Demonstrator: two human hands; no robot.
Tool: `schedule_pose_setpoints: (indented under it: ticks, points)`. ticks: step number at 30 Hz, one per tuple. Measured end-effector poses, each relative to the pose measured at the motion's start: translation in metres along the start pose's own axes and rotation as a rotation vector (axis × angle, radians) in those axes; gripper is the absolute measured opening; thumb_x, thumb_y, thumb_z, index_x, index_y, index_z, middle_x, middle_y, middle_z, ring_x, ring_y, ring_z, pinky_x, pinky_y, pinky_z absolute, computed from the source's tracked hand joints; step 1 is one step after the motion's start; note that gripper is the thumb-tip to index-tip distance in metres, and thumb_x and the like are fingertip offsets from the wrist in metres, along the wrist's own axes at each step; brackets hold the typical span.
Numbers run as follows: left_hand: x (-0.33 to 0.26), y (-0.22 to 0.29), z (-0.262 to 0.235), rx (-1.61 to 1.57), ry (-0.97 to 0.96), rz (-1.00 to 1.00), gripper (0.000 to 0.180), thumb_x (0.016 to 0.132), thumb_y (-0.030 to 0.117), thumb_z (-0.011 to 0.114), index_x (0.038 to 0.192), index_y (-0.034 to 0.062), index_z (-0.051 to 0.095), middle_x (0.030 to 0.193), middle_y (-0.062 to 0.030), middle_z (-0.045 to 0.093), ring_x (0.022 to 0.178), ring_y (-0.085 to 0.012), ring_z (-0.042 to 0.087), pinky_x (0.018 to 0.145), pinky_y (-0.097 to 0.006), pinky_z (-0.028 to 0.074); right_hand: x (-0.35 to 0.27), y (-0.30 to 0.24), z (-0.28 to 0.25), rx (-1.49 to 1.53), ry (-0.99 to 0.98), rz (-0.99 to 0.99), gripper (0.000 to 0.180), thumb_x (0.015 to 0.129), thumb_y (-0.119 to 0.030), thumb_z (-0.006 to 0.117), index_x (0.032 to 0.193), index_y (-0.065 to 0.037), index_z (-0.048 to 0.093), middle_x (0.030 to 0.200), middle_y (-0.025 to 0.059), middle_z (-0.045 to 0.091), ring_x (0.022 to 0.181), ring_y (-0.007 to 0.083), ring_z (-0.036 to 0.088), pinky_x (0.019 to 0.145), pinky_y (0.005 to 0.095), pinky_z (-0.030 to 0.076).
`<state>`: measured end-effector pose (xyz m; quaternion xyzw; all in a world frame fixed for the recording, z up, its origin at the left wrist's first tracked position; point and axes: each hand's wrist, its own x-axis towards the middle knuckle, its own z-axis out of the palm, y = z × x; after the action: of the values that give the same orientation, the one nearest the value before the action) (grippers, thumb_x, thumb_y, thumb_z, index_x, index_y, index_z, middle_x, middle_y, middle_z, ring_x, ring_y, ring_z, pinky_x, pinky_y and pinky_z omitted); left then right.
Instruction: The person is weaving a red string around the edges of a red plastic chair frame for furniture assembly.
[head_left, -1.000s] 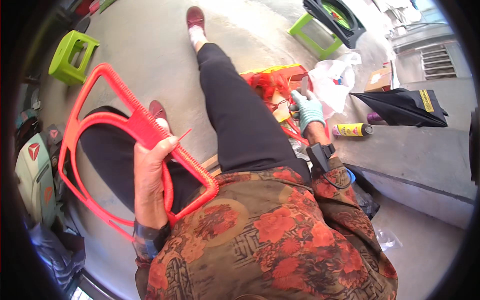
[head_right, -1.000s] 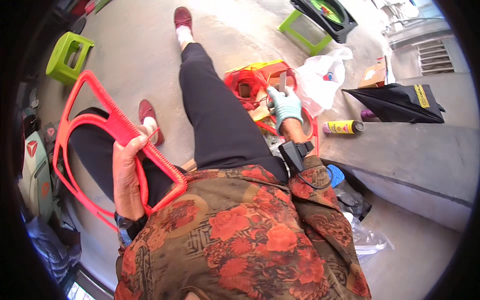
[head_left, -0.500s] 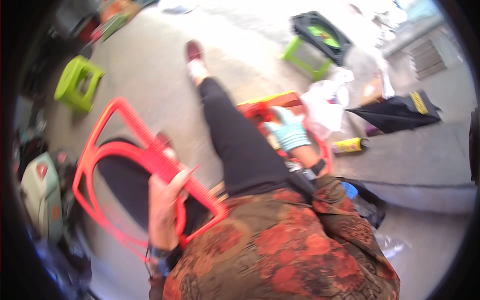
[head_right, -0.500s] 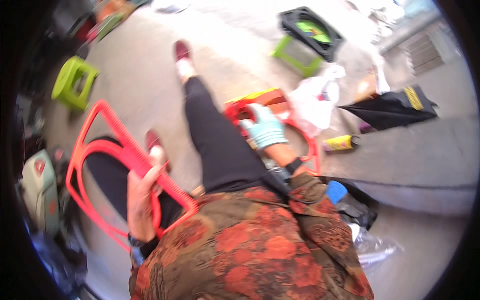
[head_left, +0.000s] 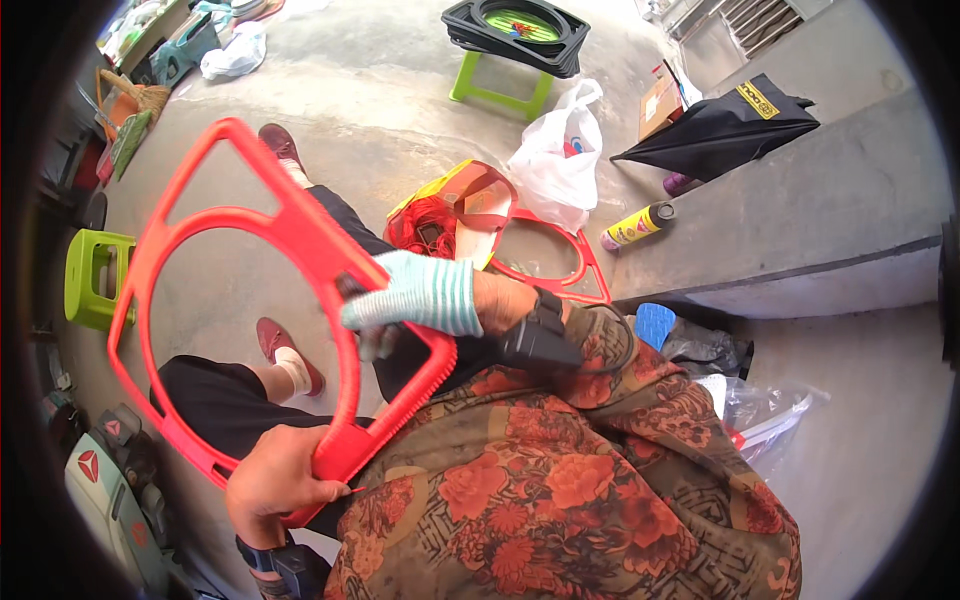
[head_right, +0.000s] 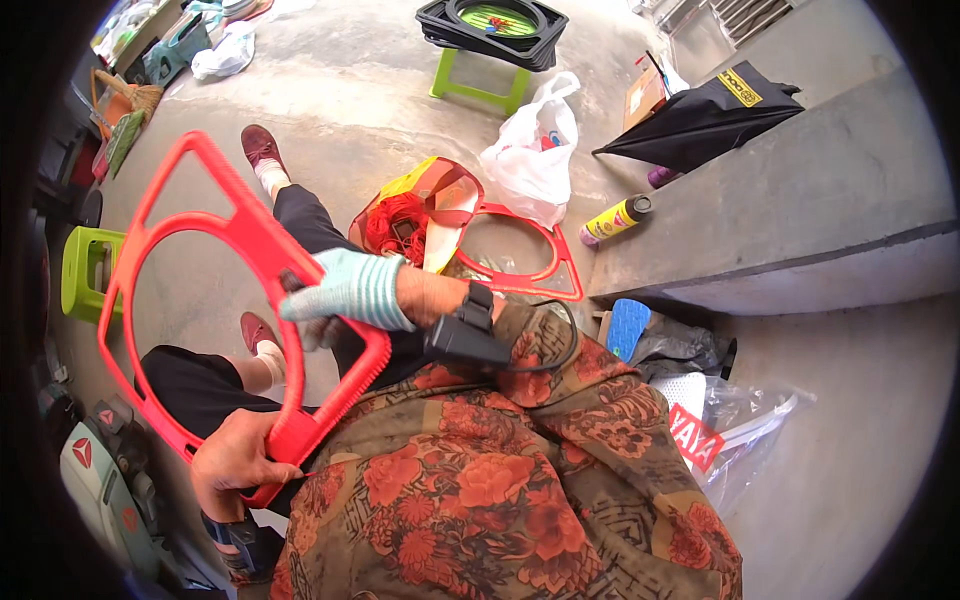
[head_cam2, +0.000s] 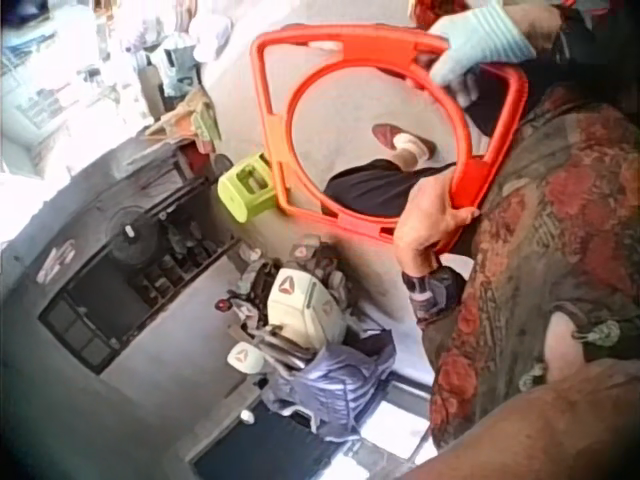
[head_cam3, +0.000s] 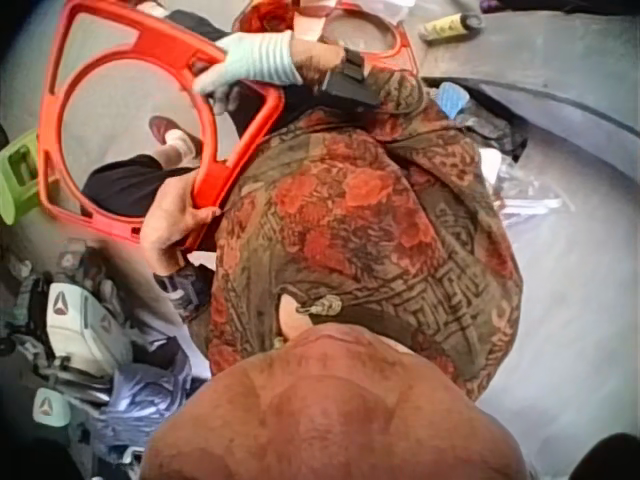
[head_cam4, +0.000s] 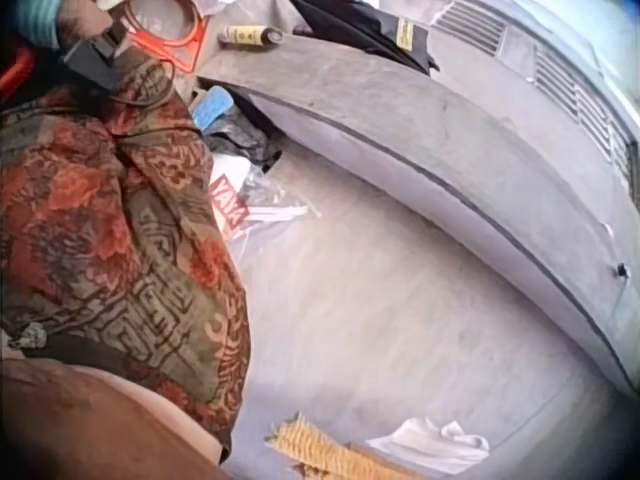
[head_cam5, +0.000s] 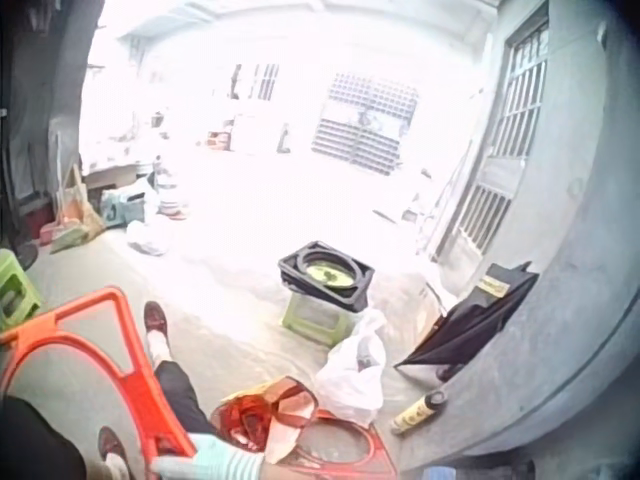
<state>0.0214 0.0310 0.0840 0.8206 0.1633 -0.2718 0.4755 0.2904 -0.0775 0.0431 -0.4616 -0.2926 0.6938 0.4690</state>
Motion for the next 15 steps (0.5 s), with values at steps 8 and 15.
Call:
schedule_pose_setpoints:
  ticks: [8, 15]
  points:
    - [0.002, 0.046, 0.001, 0.077, 0.782, 0.173, 0.05, 0.063, -0.001, 0.08, 0.11, 0.0005, 0.063, 0.116, -0.0163, 0.065, 0.104, -0.0305, 0.064, 0.092, -0.039, 0.051, -0.03, 0.015, -0.035, 0.195, 0.16, -0.186, 0.055, 0.097, -0.04, 0.064, 0.132, 0.001, 0.055, 0.115, 0.0163, 0.07, 0.078, 0.0179, 0.072, 0.062, 0.0279, 0.058]
    - [0.011, 0.029, 0.0, -0.449, 1.158, 0.146, 0.015, 0.091, -0.005, 0.062, 0.105, -0.0015, 0.063, 0.109, -0.0079, 0.065, 0.101, -0.0133, 0.061, 0.093, -0.028, 0.048, -0.072, 0.013, -0.106, 0.529, 0.478, -0.603, 0.042, 0.099, -0.038, 0.064, 0.124, -0.005, 0.057, 0.107, 0.0094, 0.07, 0.075, 0.019, 0.071, 0.066, 0.0301, 0.059]
